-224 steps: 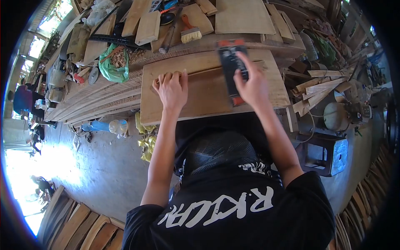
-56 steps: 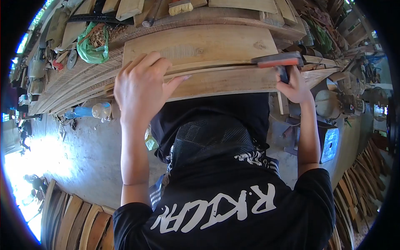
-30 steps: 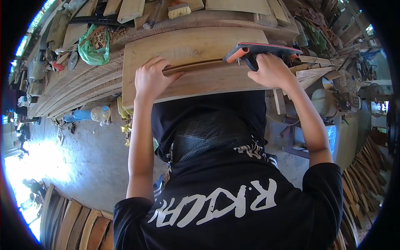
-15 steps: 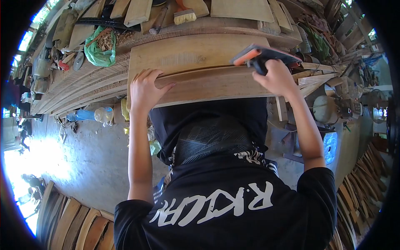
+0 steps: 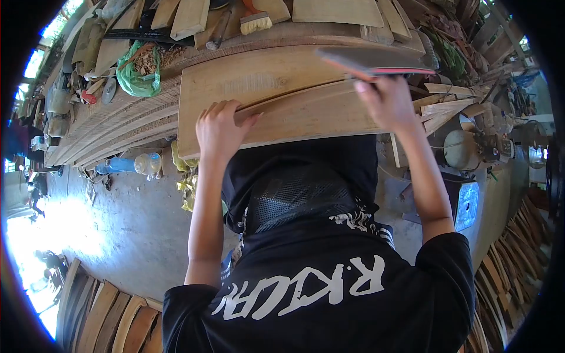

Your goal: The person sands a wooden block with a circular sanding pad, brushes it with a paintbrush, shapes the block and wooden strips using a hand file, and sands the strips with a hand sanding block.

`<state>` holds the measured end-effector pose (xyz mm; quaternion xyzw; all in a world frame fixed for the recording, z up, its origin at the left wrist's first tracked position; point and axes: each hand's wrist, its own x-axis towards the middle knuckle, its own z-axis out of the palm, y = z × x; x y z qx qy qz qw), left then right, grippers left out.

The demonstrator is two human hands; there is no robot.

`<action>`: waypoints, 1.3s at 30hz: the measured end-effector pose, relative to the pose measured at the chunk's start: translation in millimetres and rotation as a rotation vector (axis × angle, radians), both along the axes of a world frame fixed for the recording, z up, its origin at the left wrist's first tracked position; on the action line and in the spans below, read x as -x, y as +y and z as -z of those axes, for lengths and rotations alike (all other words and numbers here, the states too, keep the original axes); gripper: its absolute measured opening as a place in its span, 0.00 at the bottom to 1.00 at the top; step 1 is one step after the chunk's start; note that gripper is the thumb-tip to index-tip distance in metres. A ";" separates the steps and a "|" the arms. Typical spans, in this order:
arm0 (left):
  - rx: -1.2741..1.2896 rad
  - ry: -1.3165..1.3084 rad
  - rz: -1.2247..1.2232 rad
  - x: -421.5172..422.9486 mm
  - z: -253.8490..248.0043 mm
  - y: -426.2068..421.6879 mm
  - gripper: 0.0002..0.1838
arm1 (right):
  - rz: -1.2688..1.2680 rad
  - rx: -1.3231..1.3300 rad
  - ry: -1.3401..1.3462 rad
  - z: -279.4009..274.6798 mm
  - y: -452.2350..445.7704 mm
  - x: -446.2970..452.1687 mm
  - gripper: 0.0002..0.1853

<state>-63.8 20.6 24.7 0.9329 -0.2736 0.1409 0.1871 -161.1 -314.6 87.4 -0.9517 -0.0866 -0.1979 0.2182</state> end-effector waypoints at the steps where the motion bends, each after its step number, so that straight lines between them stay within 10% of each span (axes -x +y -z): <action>1: -0.009 0.007 -0.015 4.1 -1.1 -5.4 0.24 | 0.031 0.188 -0.030 14.4 7.0 -3.2 0.26; 19: -0.153 0.473 0.077 54.9 -45.7 -31.6 0.15 | 0.236 0.231 0.113 77.4 46.1 -5.2 0.24; 39: -0.125 0.381 0.224 82.4 -53.2 -52.8 0.21 | 0.222 0.092 0.025 77.7 28.7 7.4 0.23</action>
